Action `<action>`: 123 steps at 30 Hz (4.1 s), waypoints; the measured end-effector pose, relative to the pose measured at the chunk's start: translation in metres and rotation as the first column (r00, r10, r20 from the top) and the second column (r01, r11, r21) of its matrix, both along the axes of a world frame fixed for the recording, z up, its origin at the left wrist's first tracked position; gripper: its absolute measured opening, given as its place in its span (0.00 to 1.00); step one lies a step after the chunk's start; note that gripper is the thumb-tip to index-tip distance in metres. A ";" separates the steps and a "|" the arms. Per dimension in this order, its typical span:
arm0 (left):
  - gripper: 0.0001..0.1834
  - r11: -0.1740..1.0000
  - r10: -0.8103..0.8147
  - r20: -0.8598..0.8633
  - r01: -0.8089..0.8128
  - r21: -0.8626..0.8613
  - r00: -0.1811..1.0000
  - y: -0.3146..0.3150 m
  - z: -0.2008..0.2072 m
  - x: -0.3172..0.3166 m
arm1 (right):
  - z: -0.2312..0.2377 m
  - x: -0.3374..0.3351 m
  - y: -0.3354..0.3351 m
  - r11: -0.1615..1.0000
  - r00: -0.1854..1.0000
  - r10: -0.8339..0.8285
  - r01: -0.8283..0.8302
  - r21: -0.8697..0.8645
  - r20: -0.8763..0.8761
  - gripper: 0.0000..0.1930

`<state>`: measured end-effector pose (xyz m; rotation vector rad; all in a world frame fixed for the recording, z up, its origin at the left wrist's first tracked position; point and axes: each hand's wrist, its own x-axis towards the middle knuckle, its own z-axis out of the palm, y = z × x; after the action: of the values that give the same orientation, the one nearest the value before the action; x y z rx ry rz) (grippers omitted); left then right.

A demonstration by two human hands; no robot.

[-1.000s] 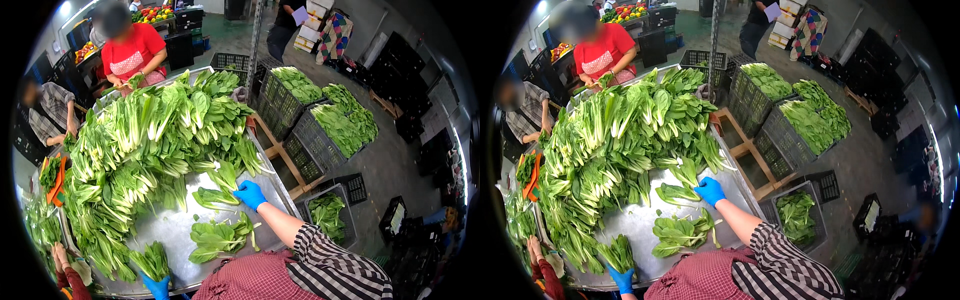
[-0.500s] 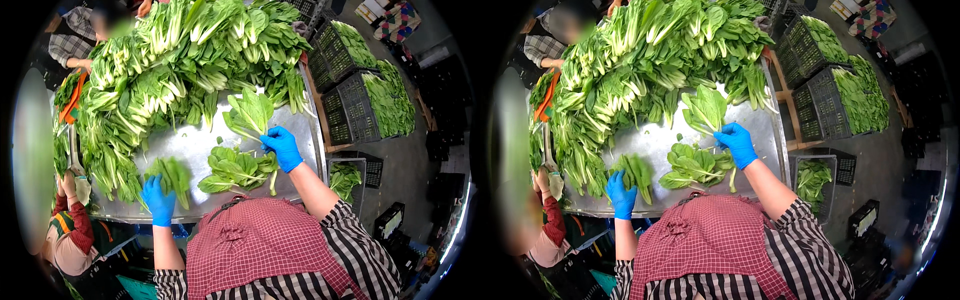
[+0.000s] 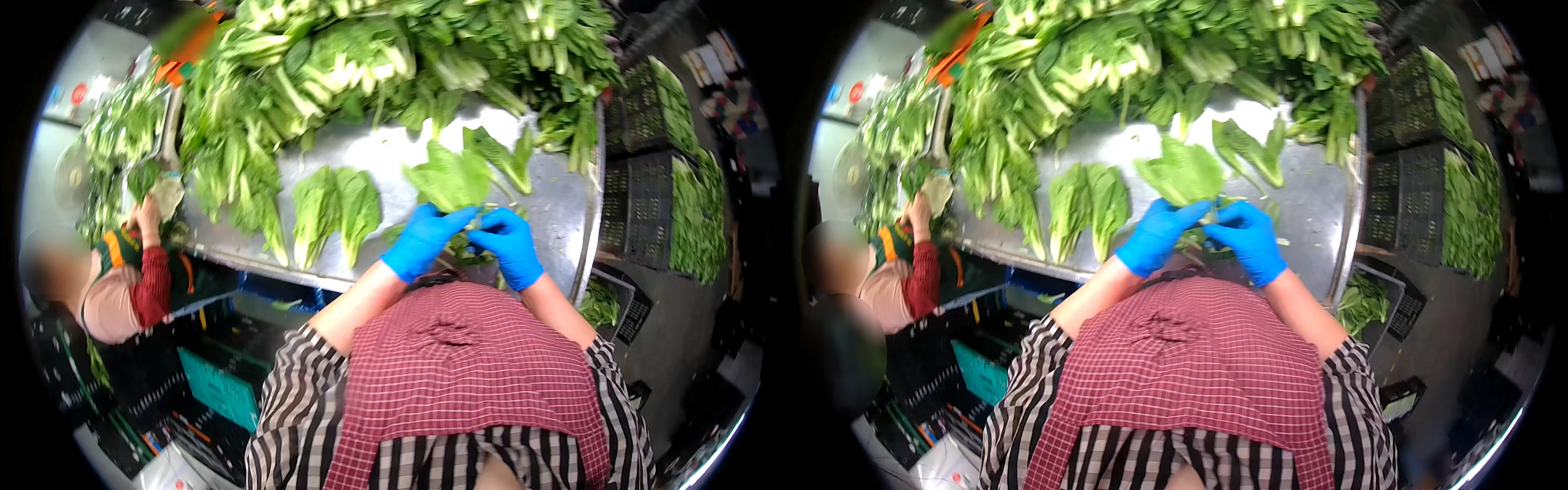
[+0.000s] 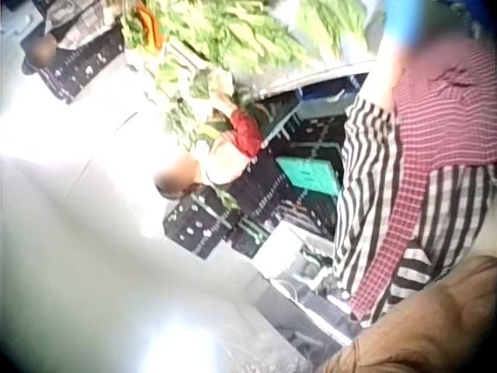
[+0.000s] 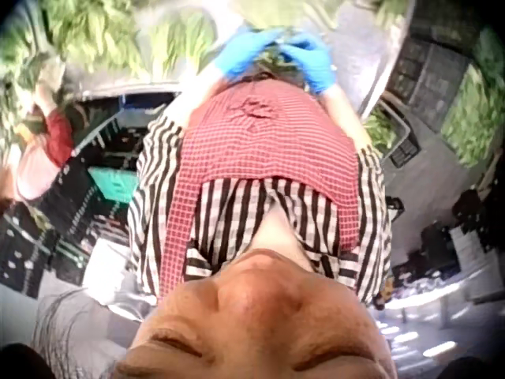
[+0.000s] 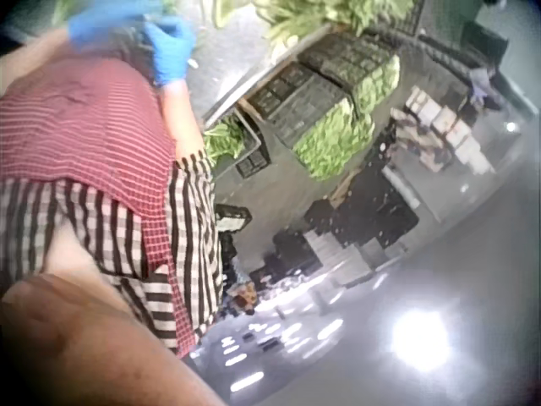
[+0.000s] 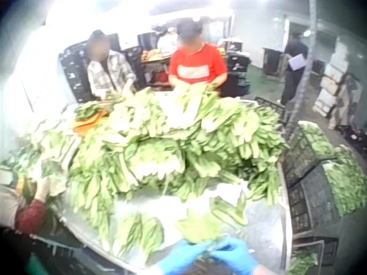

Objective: The person trims leafy green vegetables by hand, removing outer leaves and unwanted parts. The trimmed vegetables are placed into a nearby crate while the person continues processing the pile on the table.

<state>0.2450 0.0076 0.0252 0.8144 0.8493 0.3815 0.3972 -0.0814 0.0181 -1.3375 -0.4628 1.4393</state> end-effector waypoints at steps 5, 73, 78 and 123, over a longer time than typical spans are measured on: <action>0.19 0.990 0.120 0.081 -0.113 -0.086 0.989 -0.012 -0.009 -0.007 | -0.025 -0.004 -0.009 0.985 0.964 -0.166 0.154 -0.072 -0.207 0.06; 0.21 0.807 0.565 0.123 -0.515 -0.291 0.816 0.039 -0.073 -0.024 | -0.043 0.015 0.135 0.904 0.552 0.421 -0.315 -0.288 0.720 0.23; 0.22 0.795 0.577 0.116 -0.524 -0.306 0.808 0.041 -0.070 -0.023 | -0.056 0.012 0.182 0.830 0.193 0.548 -0.252 -0.498 0.814 0.22; 0.12 0.874 0.340 0.107 -0.273 -0.402 0.934 0.039 -0.053 0.007 | -0.069 0.135 0.131 0.950 0.427 0.313 -0.145 -0.278 0.848 0.24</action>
<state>0.2522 0.0468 -0.0283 0.2748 0.8541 0.5408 0.5322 0.0500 -0.0509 -2.2157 -1.2897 0.8453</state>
